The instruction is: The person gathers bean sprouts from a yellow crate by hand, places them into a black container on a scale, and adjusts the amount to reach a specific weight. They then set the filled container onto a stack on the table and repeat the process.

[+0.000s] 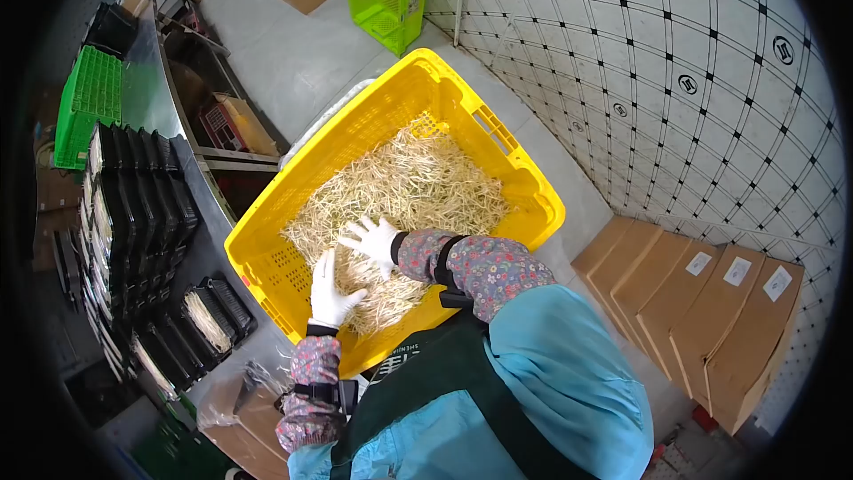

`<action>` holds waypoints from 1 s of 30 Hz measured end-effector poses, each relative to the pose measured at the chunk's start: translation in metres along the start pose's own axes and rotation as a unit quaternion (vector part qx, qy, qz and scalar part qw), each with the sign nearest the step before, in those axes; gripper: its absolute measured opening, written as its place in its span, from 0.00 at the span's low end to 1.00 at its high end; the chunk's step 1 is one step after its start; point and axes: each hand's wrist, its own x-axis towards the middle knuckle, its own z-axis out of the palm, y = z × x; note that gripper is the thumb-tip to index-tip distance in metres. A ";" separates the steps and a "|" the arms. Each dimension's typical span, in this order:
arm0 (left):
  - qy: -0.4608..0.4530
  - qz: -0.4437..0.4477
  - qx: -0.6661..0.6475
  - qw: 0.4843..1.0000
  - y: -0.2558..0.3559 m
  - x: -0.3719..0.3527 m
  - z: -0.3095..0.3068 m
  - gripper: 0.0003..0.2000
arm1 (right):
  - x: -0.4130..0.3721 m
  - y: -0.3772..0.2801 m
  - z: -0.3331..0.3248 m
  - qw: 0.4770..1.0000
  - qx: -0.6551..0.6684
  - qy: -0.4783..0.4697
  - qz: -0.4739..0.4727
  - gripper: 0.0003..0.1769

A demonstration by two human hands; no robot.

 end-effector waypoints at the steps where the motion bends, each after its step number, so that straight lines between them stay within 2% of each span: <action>1: -0.007 0.006 0.047 0.999 -0.010 0.008 0.009 0.62 | -0.004 0.003 -0.003 1.000 -0.001 -0.013 0.008 0.82; 3: -0.059 -0.031 0.065 0.996 -0.023 0.022 0.027 0.71 | -0.013 0.011 -0.009 0.999 -0.005 -0.036 0.026 0.83; 6: -0.116 -0.043 0.048 0.991 -0.039 0.040 0.052 0.75 | -0.016 0.021 0.001 0.996 0.036 -0.053 0.055 0.83; 7: -0.128 -0.084 0.021 0.988 -0.039 0.043 0.053 0.75 | -0.015 0.023 0.004 0.994 0.058 -0.064 0.062 0.83; 9: -0.152 -0.167 -0.032 0.974 -0.037 0.046 0.054 0.75 | -0.014 0.027 0.013 0.994 0.067 -0.050 0.069 0.70; 10: -0.110 -0.179 -0.003 0.978 -0.031 0.042 0.057 0.65 | -0.012 0.028 0.020 0.994 0.071 -0.044 0.076 0.65; 13: -0.150 -0.229 0.002 0.962 -0.031 0.044 0.060 0.51 | -0.008 0.034 0.029 0.996 0.063 -0.020 0.053 0.42; 14: -0.120 -0.219 0.039 0.967 -0.029 0.037 0.061 0.38 | -0.008 0.035 0.033 0.998 0.057 -0.013 0.038 0.35; 17: -0.153 -0.217 0.094 0.959 -0.016 0.031 0.051 0.36 | -0.019 0.039 0.031 0.998 0.058 0.029 0.000 0.19; 18: -0.160 -0.214 0.087 0.960 -0.012 0.028 0.046 0.31 | -0.027 0.042 0.026 0.995 0.077 0.061 0.002 0.14; 19: -0.157 -0.208 0.089 0.961 -0.008 0.023 0.040 0.30 | -0.028 0.051 0.023 0.995 0.070 0.073 -0.001 0.11; 20: -0.154 -0.203 0.091 0.963 -0.004 0.017 0.034 0.29 | -0.031 0.061 0.019 0.996 0.050 0.049 0.049 0.10; 21: -0.151 -0.199 0.093 0.964 -0.003 0.012 0.031 0.28 | -0.035 0.078 0.016 0.994 0.048 0.084 0.058 0.09; 22: -0.142 -0.192 0.094 0.967 -0.009 0.002 0.029 0.26 | -0.043 0.087 -0.001 0.992 0.054 0.068 0.092 0.10; 23: -0.121 -0.166 0.093 0.974 -0.011 -0.004 0.031 0.25 | -0.048 0.091 -0.012 0.985 0.075 0.111 0.105 0.10; 25: -0.079 -0.120 0.095 0.985 -0.013 -0.019 0.033 0.25 | -0.044 0.091 -0.025 0.975 0.085 0.181 0.100 0.11; 26: -0.056 -0.097 0.101 0.989 -0.013 -0.021 0.038 0.25 | -0.038 0.084 -0.031 0.976 0.092 0.182 0.080 0.14; 29: -0.095 -0.127 0.059 0.986 0.008 -0.010 0.039 0.39 | -0.004 0.054 -0.019 0.980 0.128 0.153 0.019 0.22; 30: -0.061 -0.106 0.024 0.992 0.003 -0.010 0.048 0.43 | 0.002 0.044 -0.017 0.992 0.096 0.082 -0.008 0.38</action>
